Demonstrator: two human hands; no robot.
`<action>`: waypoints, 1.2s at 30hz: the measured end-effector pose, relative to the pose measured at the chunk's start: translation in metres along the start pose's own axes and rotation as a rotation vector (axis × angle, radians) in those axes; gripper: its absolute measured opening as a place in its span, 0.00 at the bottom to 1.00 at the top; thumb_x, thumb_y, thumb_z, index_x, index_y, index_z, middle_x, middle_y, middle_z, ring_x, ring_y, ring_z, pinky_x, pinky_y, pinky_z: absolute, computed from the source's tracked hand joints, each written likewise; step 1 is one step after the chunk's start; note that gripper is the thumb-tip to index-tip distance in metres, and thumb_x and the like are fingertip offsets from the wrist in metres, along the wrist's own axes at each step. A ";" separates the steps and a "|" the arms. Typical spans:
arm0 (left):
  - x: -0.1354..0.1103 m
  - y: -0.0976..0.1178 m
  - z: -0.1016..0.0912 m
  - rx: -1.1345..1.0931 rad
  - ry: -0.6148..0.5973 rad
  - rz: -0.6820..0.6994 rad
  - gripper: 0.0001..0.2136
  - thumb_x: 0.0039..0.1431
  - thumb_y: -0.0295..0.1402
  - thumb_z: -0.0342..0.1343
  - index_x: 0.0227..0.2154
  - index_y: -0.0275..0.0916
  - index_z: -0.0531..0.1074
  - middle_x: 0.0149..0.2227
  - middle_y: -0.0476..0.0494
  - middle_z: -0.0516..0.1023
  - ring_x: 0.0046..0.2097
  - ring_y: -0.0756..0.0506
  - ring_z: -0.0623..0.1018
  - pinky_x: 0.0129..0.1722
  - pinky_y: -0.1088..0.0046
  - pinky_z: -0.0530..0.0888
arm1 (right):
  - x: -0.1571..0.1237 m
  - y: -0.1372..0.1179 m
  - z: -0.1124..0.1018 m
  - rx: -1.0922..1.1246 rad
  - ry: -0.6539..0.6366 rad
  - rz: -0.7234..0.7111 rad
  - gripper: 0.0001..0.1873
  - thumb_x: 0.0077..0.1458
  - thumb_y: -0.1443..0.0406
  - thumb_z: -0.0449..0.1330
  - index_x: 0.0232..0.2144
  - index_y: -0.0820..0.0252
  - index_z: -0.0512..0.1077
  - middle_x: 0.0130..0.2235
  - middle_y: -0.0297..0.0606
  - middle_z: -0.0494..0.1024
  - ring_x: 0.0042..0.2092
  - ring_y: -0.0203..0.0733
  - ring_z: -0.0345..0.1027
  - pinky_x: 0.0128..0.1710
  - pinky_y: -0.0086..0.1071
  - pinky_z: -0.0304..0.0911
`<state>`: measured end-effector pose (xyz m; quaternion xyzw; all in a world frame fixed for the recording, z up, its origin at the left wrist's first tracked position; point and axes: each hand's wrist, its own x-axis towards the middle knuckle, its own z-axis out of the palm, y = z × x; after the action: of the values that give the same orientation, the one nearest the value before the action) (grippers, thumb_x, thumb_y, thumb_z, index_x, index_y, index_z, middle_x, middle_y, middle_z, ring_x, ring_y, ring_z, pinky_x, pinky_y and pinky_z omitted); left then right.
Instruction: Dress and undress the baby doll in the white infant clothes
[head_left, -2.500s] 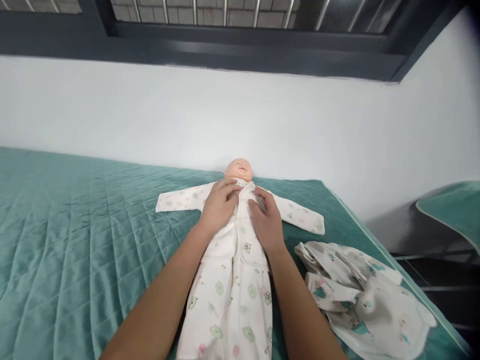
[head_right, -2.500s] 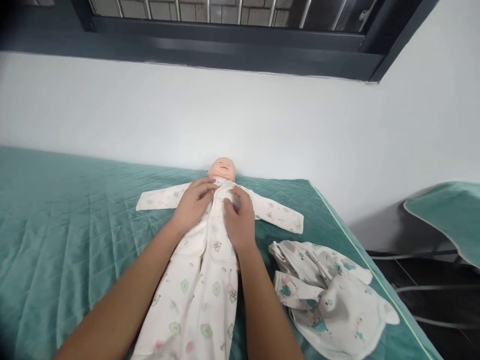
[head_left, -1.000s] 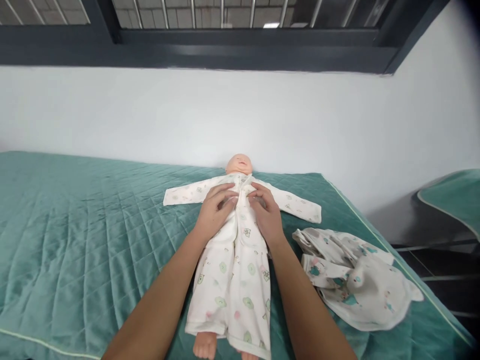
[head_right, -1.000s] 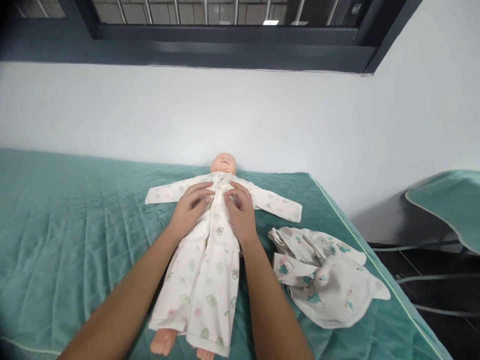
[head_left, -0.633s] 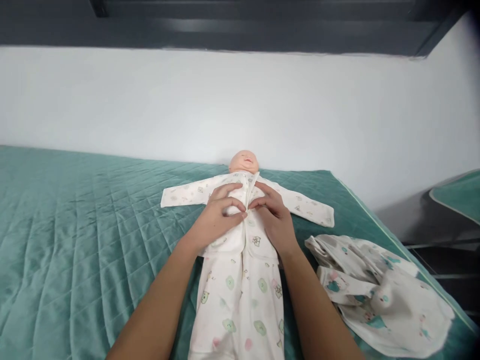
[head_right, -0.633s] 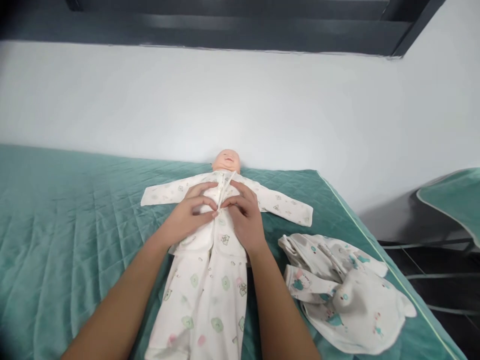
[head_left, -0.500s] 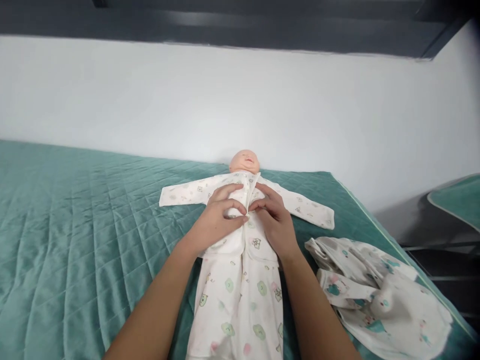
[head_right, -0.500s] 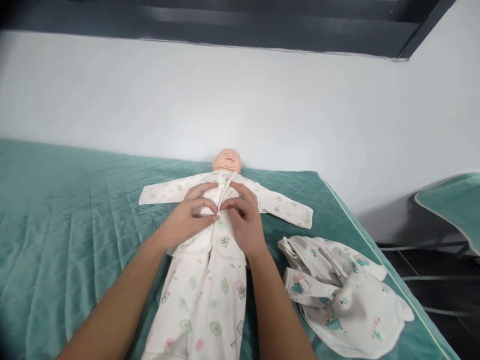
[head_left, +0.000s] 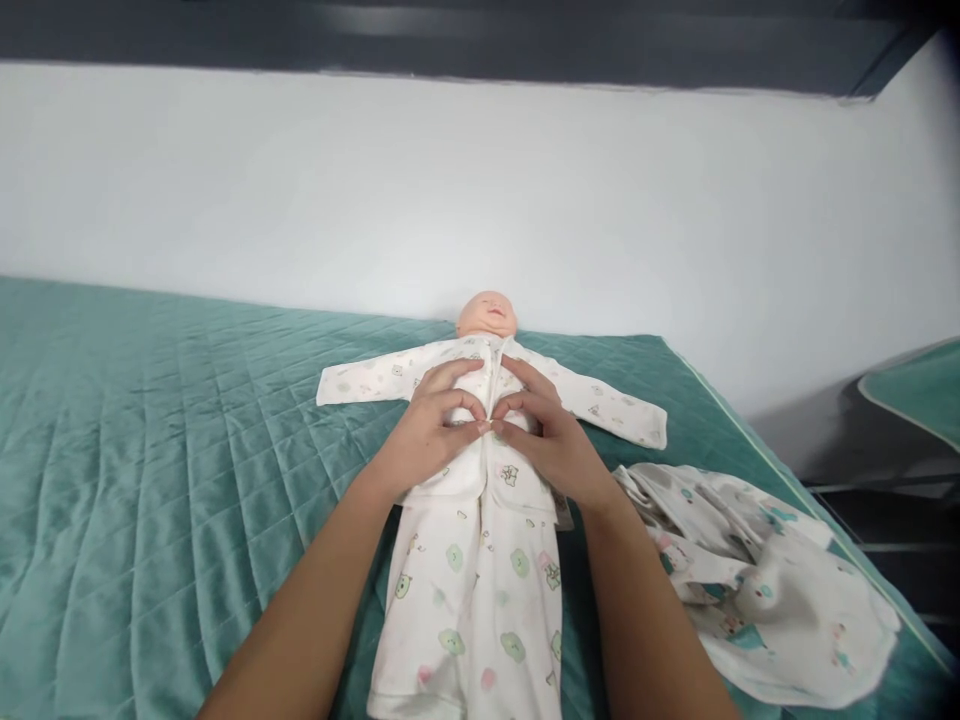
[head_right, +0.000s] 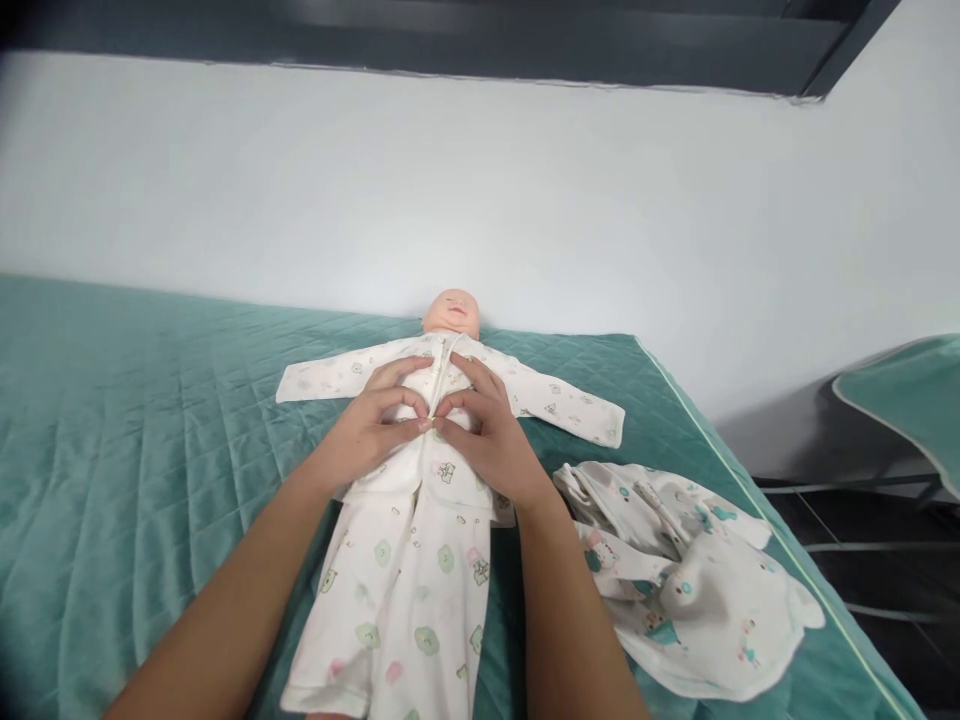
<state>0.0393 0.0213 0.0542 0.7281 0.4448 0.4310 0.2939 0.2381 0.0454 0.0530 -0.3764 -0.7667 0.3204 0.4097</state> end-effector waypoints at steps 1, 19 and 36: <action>0.000 0.000 0.000 0.007 0.000 0.004 0.04 0.61 0.34 0.60 0.31 0.43 0.76 0.67 0.46 0.64 0.70 0.39 0.57 0.69 0.52 0.55 | 0.000 0.001 0.001 0.005 0.003 0.001 0.05 0.57 0.58 0.65 0.32 0.49 0.77 0.68 0.29 0.62 0.71 0.51 0.49 0.70 0.54 0.44; -0.001 -0.003 -0.002 -0.012 -0.021 -0.005 0.05 0.63 0.37 0.57 0.33 0.43 0.74 0.68 0.46 0.61 0.71 0.40 0.56 0.70 0.54 0.54 | -0.002 -0.002 0.000 0.047 0.015 0.044 0.02 0.56 0.62 0.65 0.34 0.48 0.78 0.67 0.27 0.64 0.73 0.51 0.44 0.71 0.56 0.41; -0.001 -0.001 -0.001 -0.030 -0.011 -0.017 0.05 0.64 0.37 0.57 0.34 0.43 0.74 0.68 0.47 0.61 0.70 0.40 0.57 0.69 0.53 0.56 | -0.002 0.003 -0.002 0.082 -0.042 0.058 0.05 0.58 0.58 0.65 0.31 0.49 0.78 0.68 0.26 0.62 0.74 0.50 0.40 0.72 0.55 0.39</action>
<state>0.0377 0.0206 0.0533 0.7220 0.4428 0.4309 0.3112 0.2412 0.0458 0.0510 -0.3746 -0.7502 0.3710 0.3991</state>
